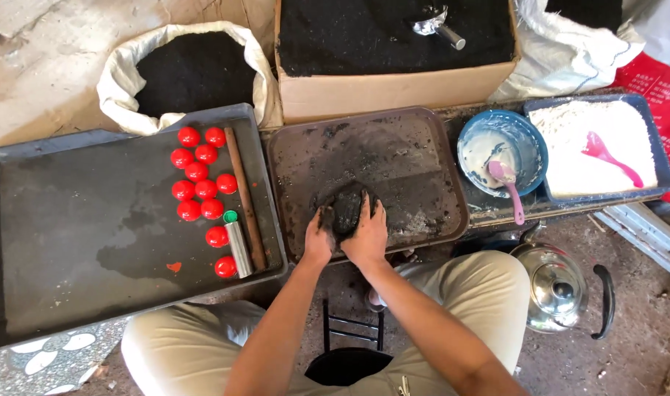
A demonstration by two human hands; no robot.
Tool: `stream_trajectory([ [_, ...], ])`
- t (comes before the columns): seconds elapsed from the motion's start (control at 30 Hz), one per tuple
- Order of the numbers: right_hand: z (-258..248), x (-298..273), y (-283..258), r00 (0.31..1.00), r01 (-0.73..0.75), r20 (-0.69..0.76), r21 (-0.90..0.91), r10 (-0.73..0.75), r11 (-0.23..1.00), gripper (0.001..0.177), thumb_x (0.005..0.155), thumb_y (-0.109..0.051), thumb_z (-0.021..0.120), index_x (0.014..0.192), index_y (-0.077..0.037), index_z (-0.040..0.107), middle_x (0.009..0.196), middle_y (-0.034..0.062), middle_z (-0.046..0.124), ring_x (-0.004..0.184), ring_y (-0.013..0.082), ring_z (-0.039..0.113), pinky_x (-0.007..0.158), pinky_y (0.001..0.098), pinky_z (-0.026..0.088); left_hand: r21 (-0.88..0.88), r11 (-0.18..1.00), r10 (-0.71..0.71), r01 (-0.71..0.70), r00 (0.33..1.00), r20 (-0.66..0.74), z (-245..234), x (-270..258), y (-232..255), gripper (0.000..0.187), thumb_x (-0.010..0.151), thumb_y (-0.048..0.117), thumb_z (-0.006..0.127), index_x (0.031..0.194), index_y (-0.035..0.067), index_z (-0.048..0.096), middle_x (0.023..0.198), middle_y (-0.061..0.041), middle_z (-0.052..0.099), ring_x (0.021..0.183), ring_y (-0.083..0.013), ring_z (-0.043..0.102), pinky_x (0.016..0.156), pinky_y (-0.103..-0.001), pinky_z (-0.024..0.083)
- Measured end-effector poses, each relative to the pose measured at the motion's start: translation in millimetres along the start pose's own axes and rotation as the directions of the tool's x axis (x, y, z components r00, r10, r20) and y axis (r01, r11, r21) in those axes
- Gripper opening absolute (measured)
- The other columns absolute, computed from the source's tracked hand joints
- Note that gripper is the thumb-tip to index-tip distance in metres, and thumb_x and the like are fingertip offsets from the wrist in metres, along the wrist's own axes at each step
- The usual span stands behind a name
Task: The person kneads a dark dough on a tray using both hands, repeatedly pressing and folding it. They then use a cylindrical cutter to cut a piece from the dough and continue kneading the remaining mass.
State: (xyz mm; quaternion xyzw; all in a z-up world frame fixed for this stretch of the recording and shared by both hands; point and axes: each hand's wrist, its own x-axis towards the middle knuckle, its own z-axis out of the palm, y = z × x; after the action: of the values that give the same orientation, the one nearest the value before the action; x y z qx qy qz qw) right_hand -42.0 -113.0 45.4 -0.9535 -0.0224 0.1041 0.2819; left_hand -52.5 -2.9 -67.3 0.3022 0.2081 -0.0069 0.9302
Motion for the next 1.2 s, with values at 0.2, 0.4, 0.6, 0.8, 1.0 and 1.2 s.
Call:
stream_trajectory([
  [0.2, -7.7, 17.5, 20.2, 0.973, 0.225, 0.100, -0.255, -0.206, 0.940, 0.107, 0.064, -0.012, 0.081, 0.158, 0.000, 0.033, 0.145, 0.0323, 0.043, 0.135, 0.0463, 0.049, 0.099, 0.0526, 0.054, -0.114, 0.992, -0.057, 0.051, 0.997, -0.051, -48.7, 37.7, -16.6, 0.034, 0.109, 0.032, 0.053, 0.132, 0.013, 0.070, 0.133, -0.005, 0.070, 0.121, -0.0180, 0.064, 0.115, -0.036, 0.046],
  [0.4, -39.6, 41.9, 30.9, 0.943, 0.334, 0.099, -0.321, -0.319, 0.886, 0.102, 0.055, -0.014, 0.081, 0.152, -0.014, 0.050, 0.142, 0.0220, 0.053, 0.125, 0.0449, 0.057, 0.094, 0.0540, 0.056, -0.059, 0.996, -0.068, 0.065, 0.997, -0.046, -44.5, 22.2, -11.6, 0.037, 0.111, 0.032, 0.048, 0.138, 0.015, 0.066, 0.138, -0.004, 0.067, 0.124, -0.0182, 0.062, 0.117, -0.037, 0.043],
  [0.6, -101.3, 73.9, 47.4, 0.984, 0.119, 0.122, 0.075, -0.127, 0.990, 0.107, 0.052, -0.030, 0.100, 0.150, -0.022, 0.055, 0.144, 0.0258, 0.054, 0.135, 0.0439, 0.053, 0.112, 0.0529, 0.043, 0.485, 0.866, 0.165, -0.126, 0.985, -0.039, 3.5, 1.4, 8.5, 0.042, 0.111, 0.029, 0.047, 0.147, 0.009, 0.056, 0.149, -0.013, 0.057, 0.135, -0.0258, 0.053, 0.118, -0.046, 0.040],
  [0.8, -79.5, 81.9, 62.1, 0.973, 0.122, -0.231, 0.526, 0.004, 0.842, 0.051, 0.054, 0.014, 0.072, 0.105, 0.007, 0.072, 0.097, 0.0280, 0.073, 0.104, 0.0421, 0.070, 0.088, 0.0470, 0.059, 0.956, 0.189, 0.216, -0.226, 0.959, 0.184, 117.9, 11.5, 64.2, 0.050, 0.108, 0.036, 0.052, 0.148, 0.006, 0.049, 0.154, -0.021, 0.045, 0.145, -0.0393, 0.042, 0.121, -0.053, 0.038],
  [1.0, 19.8, 109.3, 106.0, 0.771, 0.521, -0.633, 0.562, -0.071, 0.642, 0.034, 0.094, -0.007, 0.073, 0.126, 0.004, 0.068, 0.121, 0.0281, 0.068, 0.121, 0.0347, 0.061, 0.106, 0.0500, 0.046, 0.987, -0.087, 0.051, -0.134, 0.989, 0.139, 116.4, 63.3, 28.9, 0.063, 0.098, 0.013, 0.061, 0.155, -0.002, 0.039, 0.157, -0.031, 0.037, 0.149, -0.0438, 0.037, 0.123, -0.052, 0.034],
  [1.2, 11.3, 126.5, 89.5, 0.766, 0.427, -0.622, 0.308, -0.160, 0.850, 0.039, 0.097, -0.031, 0.073, 0.124, -0.002, 0.072, 0.112, 0.0229, 0.072, 0.107, 0.0439, 0.068, 0.096, 0.0551, 0.053, 0.953, -0.042, 0.122, -0.300, 0.945, 0.303, 111.6, 66.9, 33.6, 0.048, 0.105, 0.013, 0.051, 0.150, 0.000, 0.046, 0.145, -0.028, 0.050, 0.135, -0.0445, 0.052, 0.112, -0.052, 0.048],
])
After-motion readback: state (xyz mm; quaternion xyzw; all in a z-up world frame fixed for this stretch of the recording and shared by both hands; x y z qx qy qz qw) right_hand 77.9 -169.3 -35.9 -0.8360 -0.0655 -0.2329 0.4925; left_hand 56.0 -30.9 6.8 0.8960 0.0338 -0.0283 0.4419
